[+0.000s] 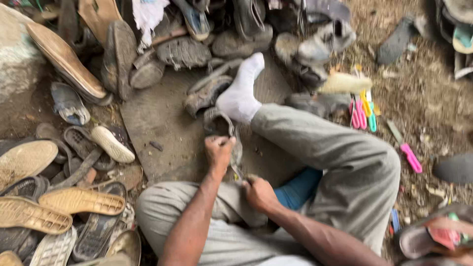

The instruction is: The person repairs shoes using a knife and a small metal tool while sitting on the ground amidst a pile of footwear.

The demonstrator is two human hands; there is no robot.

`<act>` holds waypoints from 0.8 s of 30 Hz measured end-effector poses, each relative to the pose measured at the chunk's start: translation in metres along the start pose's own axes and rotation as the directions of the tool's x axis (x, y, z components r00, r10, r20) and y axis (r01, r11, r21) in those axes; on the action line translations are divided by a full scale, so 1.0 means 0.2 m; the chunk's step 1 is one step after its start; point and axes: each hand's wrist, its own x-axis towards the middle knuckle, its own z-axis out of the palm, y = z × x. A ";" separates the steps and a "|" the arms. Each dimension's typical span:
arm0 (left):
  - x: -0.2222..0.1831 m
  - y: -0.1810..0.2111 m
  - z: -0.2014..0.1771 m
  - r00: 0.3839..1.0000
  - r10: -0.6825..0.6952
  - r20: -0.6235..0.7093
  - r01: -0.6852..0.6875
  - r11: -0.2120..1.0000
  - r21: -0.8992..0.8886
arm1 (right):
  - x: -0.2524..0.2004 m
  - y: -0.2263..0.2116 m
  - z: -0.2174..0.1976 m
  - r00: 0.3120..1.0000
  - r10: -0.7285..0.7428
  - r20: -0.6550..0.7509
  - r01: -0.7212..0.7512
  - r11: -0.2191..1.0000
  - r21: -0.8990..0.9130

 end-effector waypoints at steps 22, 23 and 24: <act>-0.23 -0.03 -0.11 0.896 -0.351 -0.272 0.228 0.890 -0.396 | 0.22 -0.10 -0.17 0.957 -0.290 -0.002 0.286 0.946 -0.154; -0.25 -0.03 -0.10 0.895 -0.346 -0.282 0.203 0.878 -0.434 | 0.32 -0.10 -0.18 0.959 -0.276 0.067 0.284 0.934 -0.218; -0.26 -0.03 -0.09 0.893 -0.341 -0.292 0.176 0.865 -0.470 | 0.41 -0.11 -0.18 0.957 -0.256 0.135 0.285 0.916 -0.282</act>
